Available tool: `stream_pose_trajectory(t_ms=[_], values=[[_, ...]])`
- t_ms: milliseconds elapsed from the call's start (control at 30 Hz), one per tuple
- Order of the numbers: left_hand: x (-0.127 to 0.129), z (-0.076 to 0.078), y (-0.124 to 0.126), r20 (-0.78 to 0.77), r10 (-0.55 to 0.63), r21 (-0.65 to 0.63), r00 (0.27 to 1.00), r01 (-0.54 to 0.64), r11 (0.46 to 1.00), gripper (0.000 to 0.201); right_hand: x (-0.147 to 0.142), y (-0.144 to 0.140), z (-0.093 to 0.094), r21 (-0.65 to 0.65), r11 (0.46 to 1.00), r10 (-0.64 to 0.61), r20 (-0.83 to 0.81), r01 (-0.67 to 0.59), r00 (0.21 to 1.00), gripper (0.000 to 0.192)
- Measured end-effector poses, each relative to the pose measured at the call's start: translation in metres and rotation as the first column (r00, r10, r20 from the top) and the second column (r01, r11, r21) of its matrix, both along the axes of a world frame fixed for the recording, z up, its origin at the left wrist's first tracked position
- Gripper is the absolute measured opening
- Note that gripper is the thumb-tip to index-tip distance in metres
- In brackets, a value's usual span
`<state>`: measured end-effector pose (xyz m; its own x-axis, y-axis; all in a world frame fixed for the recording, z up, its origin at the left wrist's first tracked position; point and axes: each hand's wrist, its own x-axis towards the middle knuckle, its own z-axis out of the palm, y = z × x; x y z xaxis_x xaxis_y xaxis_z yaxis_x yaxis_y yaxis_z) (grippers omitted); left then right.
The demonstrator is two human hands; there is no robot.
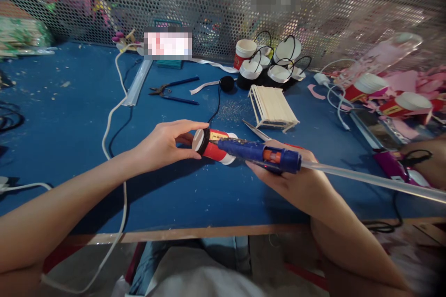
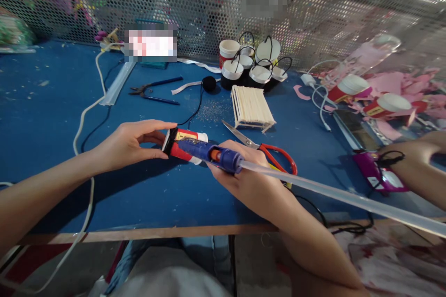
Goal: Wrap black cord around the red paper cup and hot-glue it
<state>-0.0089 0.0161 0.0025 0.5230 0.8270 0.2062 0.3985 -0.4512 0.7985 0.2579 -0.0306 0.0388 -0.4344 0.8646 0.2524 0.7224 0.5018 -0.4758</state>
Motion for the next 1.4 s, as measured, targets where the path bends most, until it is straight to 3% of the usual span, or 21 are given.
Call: stream_pose_trajectory(t_ms=[133, 333, 400, 533, 667, 733, 833, 933, 1067, 1233, 1300, 1367, 1400], values=[[-0.001, -0.001, 0.000, -0.012, -0.023, 0.086, 1.000, 0.024, 0.996, 0.058, -0.001, 0.003, 0.002, 0.046, 0.999, -0.021, 0.035, 0.019, 0.999, 0.010], [-0.003, -0.003, 0.000, -0.063, -0.052, 0.154, 0.997, 0.061, 0.986, 0.057, 0.006, 0.011, -0.001, 0.122, 0.991, 0.035, 0.110, -0.048, 0.993, 0.019], [-0.004, -0.003, 0.000, -0.075, -0.056, 0.171, 0.996, 0.068, 0.983, 0.056, 0.007, 0.015, -0.005, 0.102, 0.994, 0.038, 0.063, -0.045, 0.997, 0.019], [-0.004, -0.002, 0.000, -0.094, -0.043, 0.191, 0.995, 0.060, 0.980, 0.056, 0.000, 0.021, -0.007, -0.071, 0.995, -0.083, -0.114, 0.075, 0.990, 0.017], [-0.003, 0.000, 0.000, -0.098, -0.020, 0.206, 0.995, 0.040, 0.978, 0.055, 0.000, 0.026, 0.001, -0.400, 0.911, -0.224, -0.284, 0.098, 0.932, 0.025], [-0.002, 0.000, -0.001, -0.080, -0.014, 0.193, 0.997, 0.029, 0.981, 0.055, 0.005, 0.033, 0.005, -0.437, 0.896, -0.258, -0.373, 0.077, 0.891, 0.023], [-0.001, 0.001, -0.002, -0.054, -0.021, 0.167, 0.998, 0.030, 0.985, 0.056, 0.020, 0.052, 0.007, -0.350, 0.908, -0.376, -0.438, 0.231, 0.817, 0.023], [0.000, 0.002, -0.004, -0.043, -0.028, 0.163, 0.999, 0.035, 0.986, 0.057, 0.039, 0.079, 0.001, -0.207, 0.871, -0.492, -0.367, 0.446, 0.790, 0.025], [0.001, 0.003, -0.005, -0.039, -0.035, 0.151, 0.999, 0.040, 0.988, 0.057, 0.060, 0.112, -0.010, 0.020, 0.753, -0.658, 0.046, 0.658, 0.752, 0.033], [0.001, 0.004, -0.005, -0.042, -0.049, 0.160, 0.998, 0.055, 0.986, 0.057, 0.058, 0.122, -0.013, 0.094, 0.680, -0.724, 0.246, 0.727, 0.645, 0.039], [0.000, 0.004, -0.005, -0.044, -0.063, 0.177, 0.997, 0.070, 0.982, 0.057, 0.047, 0.115, -0.008, 0.194, 0.649, -0.755, 0.282, 0.736, 0.592, 0.036], [0.000, 0.004, -0.006, -0.065, -0.077, 0.213, 0.995, 0.089, 0.973, 0.056, 0.030, 0.102, -0.003, 0.294, 0.672, -0.740, 0.248, 0.679, 0.625, 0.031], [0.000, 0.004, -0.006, -0.082, -0.083, 0.234, 0.993, 0.100, 0.967, 0.055, 0.020, 0.095, -0.002, 0.297, 0.725, -0.683, 0.191, 0.622, 0.705, 0.031]])
